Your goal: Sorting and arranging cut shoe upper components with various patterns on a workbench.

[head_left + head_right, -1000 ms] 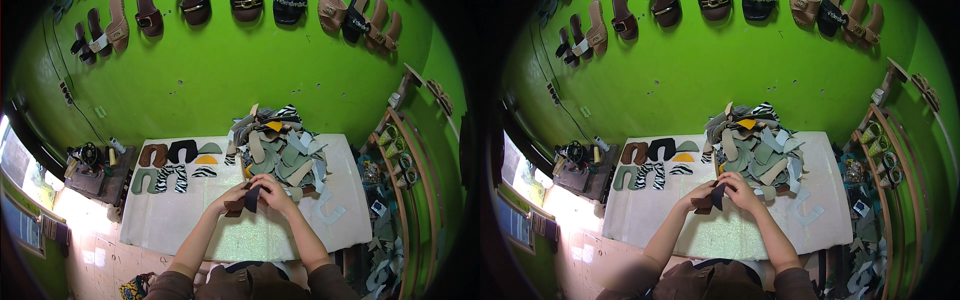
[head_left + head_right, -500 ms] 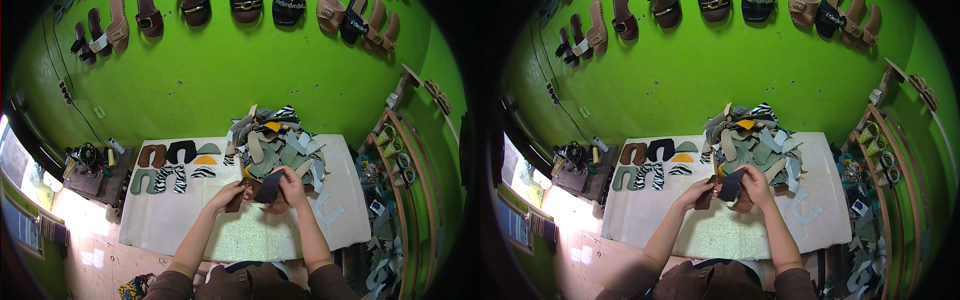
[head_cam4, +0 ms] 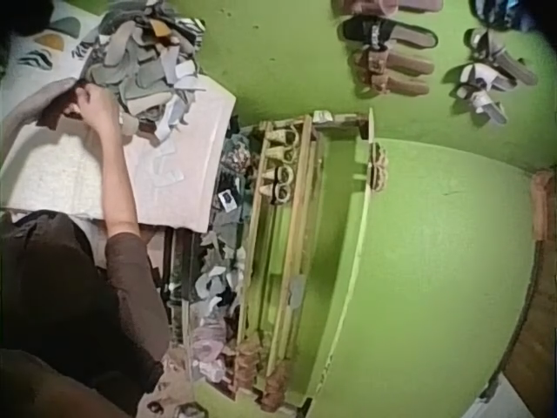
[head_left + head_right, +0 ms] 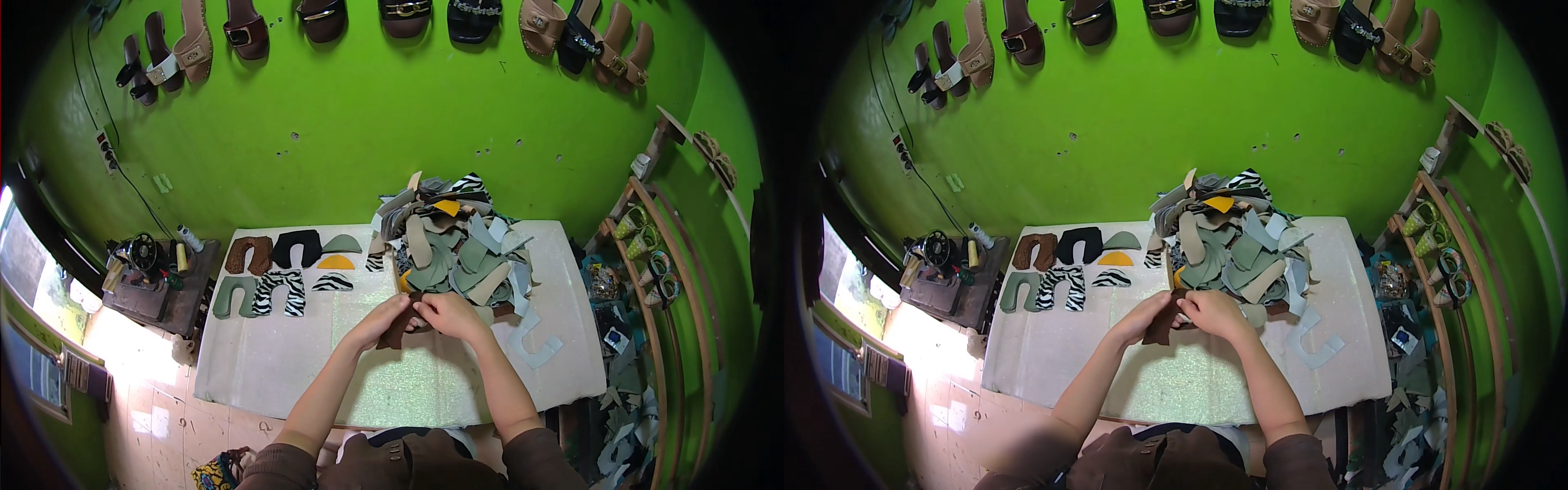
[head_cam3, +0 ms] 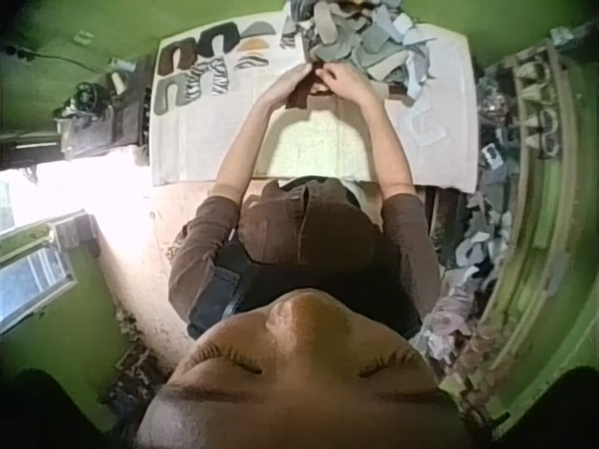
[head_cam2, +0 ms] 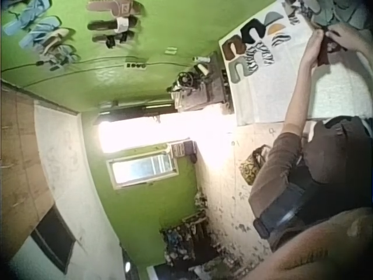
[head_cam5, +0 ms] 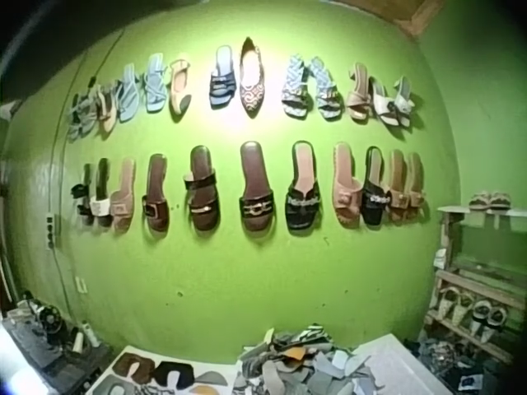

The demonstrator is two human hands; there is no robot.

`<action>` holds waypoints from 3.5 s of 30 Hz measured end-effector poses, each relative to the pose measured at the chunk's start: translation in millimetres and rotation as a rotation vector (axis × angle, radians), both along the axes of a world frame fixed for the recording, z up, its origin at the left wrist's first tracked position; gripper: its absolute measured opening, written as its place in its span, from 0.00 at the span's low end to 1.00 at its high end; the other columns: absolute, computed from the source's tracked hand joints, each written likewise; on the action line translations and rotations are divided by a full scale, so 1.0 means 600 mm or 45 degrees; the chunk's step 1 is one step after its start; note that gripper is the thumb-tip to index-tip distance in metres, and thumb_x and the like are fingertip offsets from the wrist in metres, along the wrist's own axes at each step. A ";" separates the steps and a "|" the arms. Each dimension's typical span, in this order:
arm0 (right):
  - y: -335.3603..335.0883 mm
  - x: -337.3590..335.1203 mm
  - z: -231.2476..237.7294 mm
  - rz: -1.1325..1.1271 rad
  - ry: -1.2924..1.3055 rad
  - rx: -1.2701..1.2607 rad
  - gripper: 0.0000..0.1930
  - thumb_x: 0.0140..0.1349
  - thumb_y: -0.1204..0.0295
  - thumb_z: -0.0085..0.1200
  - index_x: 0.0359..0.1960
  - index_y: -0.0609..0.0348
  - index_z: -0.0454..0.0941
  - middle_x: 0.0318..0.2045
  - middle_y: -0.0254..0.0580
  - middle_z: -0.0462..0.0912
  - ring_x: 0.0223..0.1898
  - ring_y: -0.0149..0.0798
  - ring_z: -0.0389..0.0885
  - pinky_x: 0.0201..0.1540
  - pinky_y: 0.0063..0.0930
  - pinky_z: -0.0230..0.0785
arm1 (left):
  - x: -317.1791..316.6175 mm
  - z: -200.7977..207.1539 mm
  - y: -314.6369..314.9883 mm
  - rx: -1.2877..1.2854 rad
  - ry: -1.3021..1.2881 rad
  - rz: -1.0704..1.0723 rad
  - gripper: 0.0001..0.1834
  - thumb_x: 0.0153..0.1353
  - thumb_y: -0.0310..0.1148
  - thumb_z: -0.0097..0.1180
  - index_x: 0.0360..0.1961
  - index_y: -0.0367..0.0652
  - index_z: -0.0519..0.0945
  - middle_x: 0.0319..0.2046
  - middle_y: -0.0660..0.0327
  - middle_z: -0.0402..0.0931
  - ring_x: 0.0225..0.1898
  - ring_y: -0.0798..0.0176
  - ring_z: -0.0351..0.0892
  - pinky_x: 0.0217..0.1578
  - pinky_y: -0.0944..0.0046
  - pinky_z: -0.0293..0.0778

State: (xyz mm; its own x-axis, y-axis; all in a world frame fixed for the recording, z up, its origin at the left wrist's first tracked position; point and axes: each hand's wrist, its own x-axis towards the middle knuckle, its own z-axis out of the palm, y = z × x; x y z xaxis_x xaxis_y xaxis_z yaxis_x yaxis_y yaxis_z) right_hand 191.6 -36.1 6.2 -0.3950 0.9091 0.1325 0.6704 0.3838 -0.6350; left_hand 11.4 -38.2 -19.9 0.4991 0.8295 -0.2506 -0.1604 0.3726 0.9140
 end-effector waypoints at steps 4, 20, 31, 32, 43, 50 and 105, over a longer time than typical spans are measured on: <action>0.007 0.005 -0.003 -0.013 -0.013 -0.177 0.15 0.57 0.61 0.49 0.23 0.62 0.73 0.20 0.49 0.75 0.23 0.48 0.73 0.26 0.35 0.63 | 0.001 -0.004 -0.004 0.166 0.099 -0.057 0.11 0.64 0.35 0.43 0.40 0.38 0.71 0.30 0.64 0.72 0.29 0.72 0.71 0.34 0.72 0.70; 0.012 0.023 -0.058 0.187 0.938 -0.828 0.09 0.58 0.74 0.52 0.38 0.65 0.72 0.29 0.35 0.79 0.30 0.25 0.76 0.34 0.18 0.68 | -0.014 -0.002 0.010 0.190 0.250 0.160 0.12 0.65 0.37 0.40 0.33 0.41 0.71 0.23 0.68 0.70 0.23 0.76 0.67 0.26 0.75 0.66; 0.003 -0.007 -0.080 -0.064 1.284 -0.825 0.11 0.60 0.72 0.49 0.42 0.64 0.73 0.32 0.33 0.78 0.29 0.22 0.74 0.32 0.15 0.67 | -0.049 -0.017 -0.010 0.005 -0.026 0.507 0.11 0.66 0.37 0.39 0.37 0.41 0.69 0.25 0.65 0.72 0.24 0.72 0.70 0.28 0.72 0.71; 0.004 -0.016 -0.084 -0.125 1.307 -0.756 0.10 0.61 0.71 0.49 0.41 0.63 0.73 0.31 0.32 0.78 0.28 0.21 0.73 0.31 0.15 0.66 | -0.054 -0.020 -0.013 -0.015 -0.016 0.498 0.11 0.66 0.37 0.39 0.37 0.41 0.69 0.25 0.65 0.71 0.24 0.72 0.70 0.28 0.72 0.71; 0.005 -0.139 -0.129 -0.376 0.607 -0.275 0.12 0.62 0.65 0.47 0.34 0.63 0.74 0.19 0.36 0.76 0.21 0.26 0.72 0.25 0.21 0.63 | -0.155 -0.069 -0.052 -0.068 -0.004 0.542 0.09 0.64 0.31 0.41 0.40 0.40 0.70 0.29 0.65 0.73 0.26 0.74 0.70 0.30 0.73 0.71; 0.037 -0.238 -0.170 -0.371 0.816 -0.367 0.12 0.60 0.66 0.49 0.34 0.65 0.75 0.22 0.40 0.78 0.22 0.28 0.73 0.28 0.23 0.65 | -0.264 -0.096 -0.047 -0.236 0.104 0.545 0.11 0.64 0.31 0.41 0.42 0.38 0.71 0.33 0.62 0.76 0.32 0.72 0.73 0.34 0.72 0.71; 0.381 -0.853 -0.269 -0.332 -0.132 0.284 0.26 0.53 0.69 0.50 0.57 0.55 0.63 0.56 0.53 0.61 0.58 0.55 0.58 0.59 0.46 0.52 | -0.753 -0.217 0.361 0.928 1.814 0.747 0.35 0.48 0.35 0.57 0.57 0.36 0.59 0.55 0.43 0.56 0.57 0.39 0.55 0.57 0.50 0.53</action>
